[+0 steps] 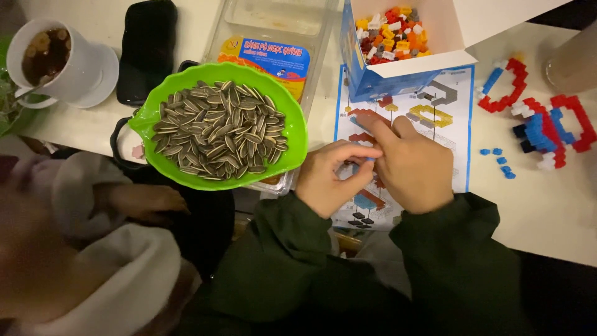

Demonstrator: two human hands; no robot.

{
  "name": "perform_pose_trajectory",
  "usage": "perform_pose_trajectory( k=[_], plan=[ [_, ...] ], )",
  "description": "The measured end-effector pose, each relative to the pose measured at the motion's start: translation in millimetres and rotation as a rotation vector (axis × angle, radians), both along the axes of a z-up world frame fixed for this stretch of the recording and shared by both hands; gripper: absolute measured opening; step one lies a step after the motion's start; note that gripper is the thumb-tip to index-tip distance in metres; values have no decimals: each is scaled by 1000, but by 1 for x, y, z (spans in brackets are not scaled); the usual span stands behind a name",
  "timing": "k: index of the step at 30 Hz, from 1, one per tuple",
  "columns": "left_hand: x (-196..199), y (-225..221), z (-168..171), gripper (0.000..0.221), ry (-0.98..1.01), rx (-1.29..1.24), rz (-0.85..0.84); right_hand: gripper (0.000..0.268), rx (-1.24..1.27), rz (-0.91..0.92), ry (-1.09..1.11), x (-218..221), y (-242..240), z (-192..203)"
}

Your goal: The person assembles toy blocks by hand, following a diagram on a piece of paper.

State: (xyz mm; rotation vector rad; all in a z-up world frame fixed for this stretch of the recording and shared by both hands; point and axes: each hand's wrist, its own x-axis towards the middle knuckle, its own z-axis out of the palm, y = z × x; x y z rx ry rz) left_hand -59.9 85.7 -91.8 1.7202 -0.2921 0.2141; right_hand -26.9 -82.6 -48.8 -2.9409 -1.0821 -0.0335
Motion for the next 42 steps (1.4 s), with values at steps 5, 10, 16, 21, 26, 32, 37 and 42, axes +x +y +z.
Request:
perform_pose_trajectory(
  k=[5, 10, 16, 21, 26, 32, 37, 42],
  plan=[
    [-2, 2, 1, 19, 63, -28, -22, 60, 9, -159, 326, 4, 12, 18],
    [-1, 2, -1, 20, 75, -78, -39, 65, -25, -170, 284, 3, 13, 17],
    [4, 0, -13, 22, 78, -136, -26, 36, 674, -435, 346, -7, 4, -4],
    [5, 0, -13, 24, 162, -233, -26, 18, 1224, -447, 496, -19, -10, -3],
    [10, -9, -9, 22, 176, -269, -40, 21, 1313, -481, 561, -20, -13, -7],
    [22, -16, -9, 21, 178, -299, -46, 16, 1340, -421, 537, -18, -14, -10],
    [22, -18, -8, 22, 222, -320, -59, 16, 1338, -419, 518, -16, -13, -15],
    [24, -18, -5, 23, 206, -281, -74, 24, 1380, -463, 596, -14, -16, -15]
  ],
)
